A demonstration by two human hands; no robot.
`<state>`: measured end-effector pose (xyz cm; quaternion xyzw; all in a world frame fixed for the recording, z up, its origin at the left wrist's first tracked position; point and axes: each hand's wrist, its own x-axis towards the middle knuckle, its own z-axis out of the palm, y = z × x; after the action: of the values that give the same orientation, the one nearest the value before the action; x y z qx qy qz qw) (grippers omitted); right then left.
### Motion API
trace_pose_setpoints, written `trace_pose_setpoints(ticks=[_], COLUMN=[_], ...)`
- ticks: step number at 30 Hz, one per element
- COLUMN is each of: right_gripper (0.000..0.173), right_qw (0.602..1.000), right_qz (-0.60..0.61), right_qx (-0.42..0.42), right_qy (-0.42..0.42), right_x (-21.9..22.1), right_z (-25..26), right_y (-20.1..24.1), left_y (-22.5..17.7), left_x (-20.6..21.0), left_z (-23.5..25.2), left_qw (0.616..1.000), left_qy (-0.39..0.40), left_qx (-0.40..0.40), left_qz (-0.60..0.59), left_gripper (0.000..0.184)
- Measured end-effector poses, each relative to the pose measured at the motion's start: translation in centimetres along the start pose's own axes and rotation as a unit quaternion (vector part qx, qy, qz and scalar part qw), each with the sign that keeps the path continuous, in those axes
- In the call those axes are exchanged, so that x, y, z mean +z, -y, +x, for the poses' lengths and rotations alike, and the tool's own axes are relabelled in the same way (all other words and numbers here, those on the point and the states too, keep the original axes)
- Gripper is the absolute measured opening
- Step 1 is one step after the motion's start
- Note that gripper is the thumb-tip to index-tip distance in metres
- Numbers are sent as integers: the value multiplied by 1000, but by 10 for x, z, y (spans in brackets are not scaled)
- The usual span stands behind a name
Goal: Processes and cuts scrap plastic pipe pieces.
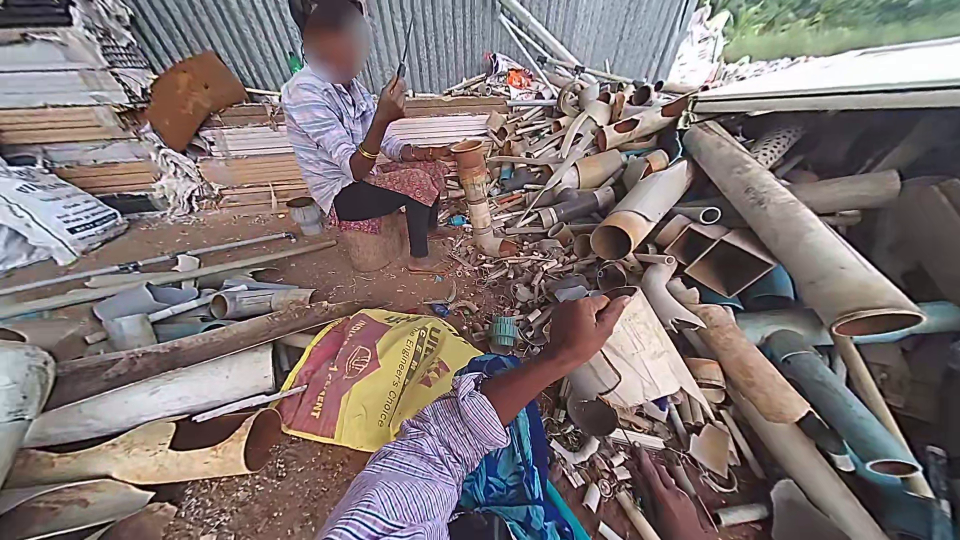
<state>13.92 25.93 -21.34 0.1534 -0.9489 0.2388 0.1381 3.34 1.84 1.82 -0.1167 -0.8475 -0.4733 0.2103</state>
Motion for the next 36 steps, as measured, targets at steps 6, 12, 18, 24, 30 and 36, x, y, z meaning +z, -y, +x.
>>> trace_pose_setpoints(ticks=[6,12,18,24,30,36], right_gripper=[51,52,33,40,39,47], right_qw=[996,997,972,985,999,994], right_qz=[31,13,-74,-86,-32,-26], right_qx=[78,55,9,89,-5,106], right_qy=[34,-48,-223,-118,-30,-31], right_x=[-6,12,-25,-5,9,-17], right_z=[4,3,29,15,9,23], right_y=[5,-11,15,2,25,16], left_y=[0,2,-2,-3,-1,2], left_x=[-4,-4,-1,1,-7,-8], left_z=[-2,-4,0,-1,0,-2], left_qw=[1000,1000,996,998,998,998], left_qy=[-3,14,67,57,51,20], left_qx=[-2,4,-13,1,-28,-6], left_qz=[5,27,49,28,40,51], left_gripper=[41,42,45,46,44,46])
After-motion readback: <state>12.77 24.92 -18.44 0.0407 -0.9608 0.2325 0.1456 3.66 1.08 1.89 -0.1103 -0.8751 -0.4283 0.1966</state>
